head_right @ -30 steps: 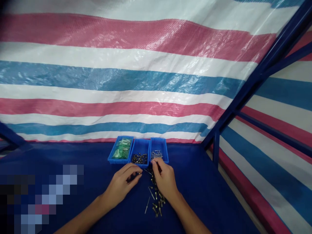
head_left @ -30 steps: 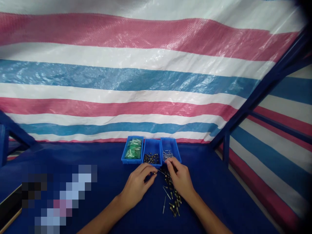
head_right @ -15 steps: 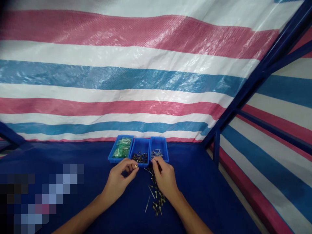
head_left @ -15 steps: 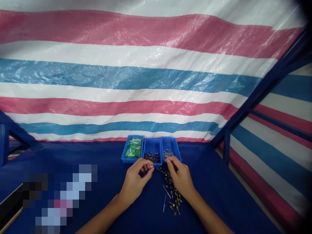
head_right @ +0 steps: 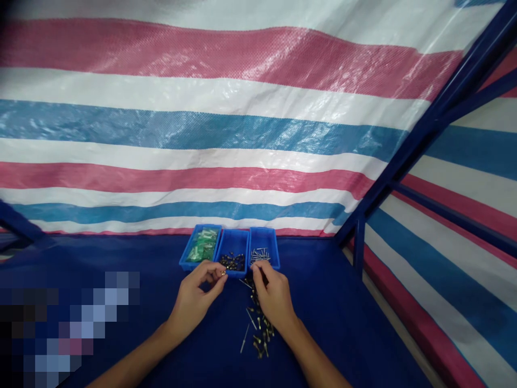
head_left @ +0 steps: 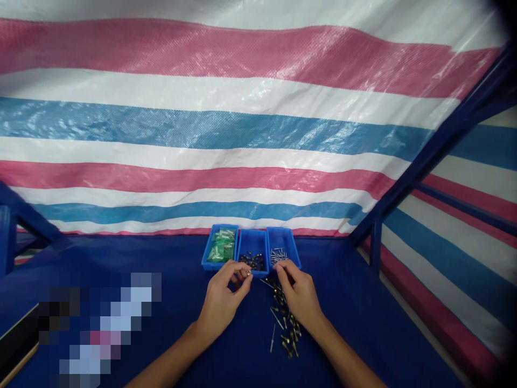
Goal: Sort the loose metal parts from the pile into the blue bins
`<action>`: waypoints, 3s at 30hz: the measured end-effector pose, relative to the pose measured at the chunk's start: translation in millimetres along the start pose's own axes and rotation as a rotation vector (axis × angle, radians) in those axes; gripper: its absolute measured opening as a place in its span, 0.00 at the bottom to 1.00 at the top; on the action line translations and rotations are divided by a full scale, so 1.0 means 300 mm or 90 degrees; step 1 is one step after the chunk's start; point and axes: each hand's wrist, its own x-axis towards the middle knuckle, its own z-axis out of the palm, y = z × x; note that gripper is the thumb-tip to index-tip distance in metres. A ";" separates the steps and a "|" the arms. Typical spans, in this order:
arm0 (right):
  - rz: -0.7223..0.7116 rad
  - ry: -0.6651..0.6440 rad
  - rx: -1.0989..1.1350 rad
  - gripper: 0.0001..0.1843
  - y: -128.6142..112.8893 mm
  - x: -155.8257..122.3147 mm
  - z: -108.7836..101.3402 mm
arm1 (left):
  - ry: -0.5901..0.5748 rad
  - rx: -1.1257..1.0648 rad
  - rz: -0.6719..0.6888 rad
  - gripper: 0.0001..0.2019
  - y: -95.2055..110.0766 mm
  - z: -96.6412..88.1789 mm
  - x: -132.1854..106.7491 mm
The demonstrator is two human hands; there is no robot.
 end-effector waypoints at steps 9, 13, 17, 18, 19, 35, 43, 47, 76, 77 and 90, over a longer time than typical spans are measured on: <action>0.004 -0.005 0.001 0.18 0.003 0.000 -0.001 | 0.020 -0.034 -0.041 0.06 -0.020 0.009 -0.005; 0.004 -0.009 0.005 0.18 -0.005 0.001 -0.003 | 0.026 -0.052 -0.048 0.09 -0.036 0.012 -0.008; 0.004 -0.010 0.002 0.18 -0.004 0.001 -0.002 | -0.004 -0.093 -0.099 0.13 -0.047 0.012 -0.010; 0.004 -0.010 0.000 0.18 -0.003 0.001 -0.002 | -0.011 -0.104 -0.105 0.14 -0.048 0.012 -0.010; 0.006 -0.009 -0.002 0.18 -0.002 0.001 -0.002 | -0.014 -0.113 -0.108 0.14 -0.049 0.011 -0.010; 0.011 -0.011 0.011 0.17 0.007 -0.003 0.001 | 0.041 -0.101 -0.101 0.11 -0.039 0.014 -0.007; 0.014 -0.014 0.014 0.17 0.009 -0.003 0.004 | 0.052 -0.076 -0.023 0.04 -0.039 0.008 0.005; 0.016 -0.015 0.016 0.17 0.008 -0.001 0.007 | 0.056 -0.040 -0.033 0.05 -0.039 0.005 0.007; 0.009 -0.009 0.003 0.17 0.005 -0.001 -0.001 | -0.039 0.106 -0.197 0.19 -0.049 -0.013 0.014; 0.010 -0.007 0.001 0.17 0.005 -0.001 0.000 | -0.039 0.105 -0.195 0.18 -0.050 -0.013 0.012; 0.017 0.003 -0.016 0.19 0.007 0.000 -0.003 | -0.034 0.114 -0.187 0.18 -0.040 -0.014 0.014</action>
